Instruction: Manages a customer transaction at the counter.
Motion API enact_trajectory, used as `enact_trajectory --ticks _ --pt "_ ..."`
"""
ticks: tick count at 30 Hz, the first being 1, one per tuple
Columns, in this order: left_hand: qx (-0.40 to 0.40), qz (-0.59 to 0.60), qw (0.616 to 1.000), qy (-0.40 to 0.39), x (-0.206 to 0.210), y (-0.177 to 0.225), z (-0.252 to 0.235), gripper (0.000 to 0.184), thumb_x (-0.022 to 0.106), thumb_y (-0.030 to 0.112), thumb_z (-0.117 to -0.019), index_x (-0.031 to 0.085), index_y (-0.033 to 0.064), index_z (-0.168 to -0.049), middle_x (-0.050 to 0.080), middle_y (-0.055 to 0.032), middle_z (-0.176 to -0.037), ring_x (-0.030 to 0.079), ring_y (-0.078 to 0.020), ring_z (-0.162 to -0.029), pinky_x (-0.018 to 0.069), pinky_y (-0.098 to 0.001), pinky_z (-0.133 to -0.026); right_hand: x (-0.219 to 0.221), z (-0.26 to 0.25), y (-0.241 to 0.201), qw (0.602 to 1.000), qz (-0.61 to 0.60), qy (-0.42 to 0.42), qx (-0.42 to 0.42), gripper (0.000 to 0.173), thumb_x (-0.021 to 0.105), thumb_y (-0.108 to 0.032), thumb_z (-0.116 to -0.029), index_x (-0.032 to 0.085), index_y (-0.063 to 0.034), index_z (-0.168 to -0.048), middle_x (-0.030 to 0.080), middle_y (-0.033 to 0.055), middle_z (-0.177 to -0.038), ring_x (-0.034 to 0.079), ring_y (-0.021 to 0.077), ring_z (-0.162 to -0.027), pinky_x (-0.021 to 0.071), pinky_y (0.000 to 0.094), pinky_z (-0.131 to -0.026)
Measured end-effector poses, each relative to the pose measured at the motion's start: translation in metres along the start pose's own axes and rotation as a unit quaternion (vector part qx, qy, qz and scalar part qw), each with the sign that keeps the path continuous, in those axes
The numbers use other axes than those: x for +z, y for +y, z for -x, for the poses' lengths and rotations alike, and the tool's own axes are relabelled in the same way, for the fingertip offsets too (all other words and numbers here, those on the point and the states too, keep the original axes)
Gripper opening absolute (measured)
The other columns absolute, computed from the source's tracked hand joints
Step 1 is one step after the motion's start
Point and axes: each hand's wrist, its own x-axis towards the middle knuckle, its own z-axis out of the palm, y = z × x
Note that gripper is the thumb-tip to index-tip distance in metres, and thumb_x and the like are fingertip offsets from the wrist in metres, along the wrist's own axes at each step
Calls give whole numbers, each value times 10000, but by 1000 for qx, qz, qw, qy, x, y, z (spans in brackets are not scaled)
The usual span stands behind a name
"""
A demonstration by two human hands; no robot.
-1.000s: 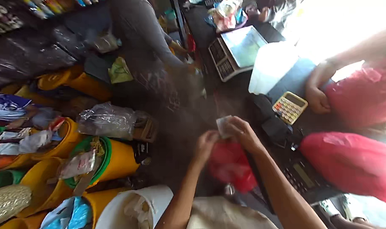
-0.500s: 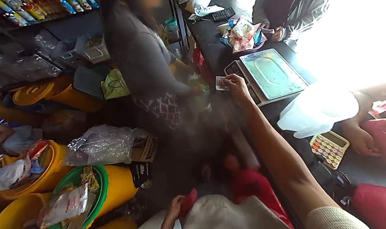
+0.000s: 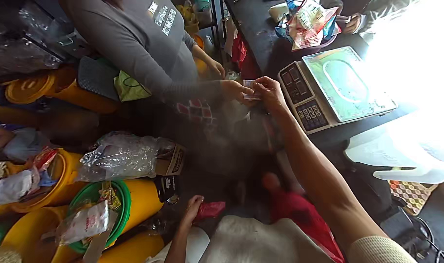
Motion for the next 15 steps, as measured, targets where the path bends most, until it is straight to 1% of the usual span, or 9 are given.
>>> enact_trajectory --ticks 1,3,4,6,8,10,12,13,15 --pt "-3 2 1000 -7 4 -2 -1 298 577 247 -1048 675 7 -1195 684 -182 -1133 644 -273 -1070 505 -487 -971 8 -6 -4 997 79 -9 -3 235 631 -183 -990 672 -7 -1139 695 131 -953 676 209 -832 575 425 -783" --pt "-7 4 1000 -17 11 -4 1 294 572 231 -1050 672 -4 -1196 684 -190 -1138 645 -279 -1073 504 -492 -975 19 -13 -17 977 205 -51 18 249 643 -206 -989 692 -36 -1164 713 160 -1012 693 280 -910 555 512 -857" --pt "-9 6 1000 -21 14 -7 2 292 567 228 -1052 672 -5 -1193 682 -189 -1133 643 -276 -1067 503 -489 -972 22 -17 -19 969 233 -79 28 244 647 -214 -991 698 -43 -1158 715 163 -1021 698 291 -917 556 528 -861" --pt "-11 7 1000 -27 20 -14 4 283 570 224 -1050 680 -4 -1176 688 -184 -1113 649 -269 -1051 508 -483 -962 25 -26 -16 957 259 -124 26 233 650 -232 -1002 701 -52 -1141 719 154 -1027 718 282 -921 594 517 -854" --pt "-16 6 999 -36 23 -19 7 279 570 219 -1050 682 -7 -1170 689 -184 -1107 648 -270 -1046 505 -484 -963 29 -33 -9 946 296 -132 -27 223 651 -224 -988 739 -70 -1123 728 162 -1062 687 322 -1021 516 567 -945" --pt "-19 1 999 -41 24 -16 9 280 568 230 -1052 684 5 -1173 692 -173 -1094 652 -262 -1032 510 -480 -951 34 -37 -5 932 332 -128 -71 259 627 -231 -996 743 -107 -1191 701 172 -1153 632 360 -1140 444 595 -1034" --pt "-14 6 999 -40 24 -8 7 283 571 247 -1050 688 20 -1171 695 -158 -1075 655 -245 -1004 519 -469 -928 35 -37 -6 933 341 -80 -85 328 595 -245 -1012 699 -149 -1309 644 185 -1268 583 373 -1211 437 575 -1050" --pt "-4 10 999 -40 25 0 5 283 570 246 -1050 686 18 -1172 694 -156 -1071 655 -240 -999 522 -463 -923 33 -30 -9 937 334 -31 -95 341 577 -248 -1019 684 -170 -1333 614 174 -1323 562 358 -1245 449 551 -1052" --pt "21 21 999 -43 29 23 -1 293 560 242 -1056 680 7 -1185 695 -160 -1088 657 -237 -1014 524 -455 -938 25 8 -27 943 286 90 -145 327 542 -207 -1038 675 -145 -1331 588 141 -1371 552 296 -1266 483 473 -1034"
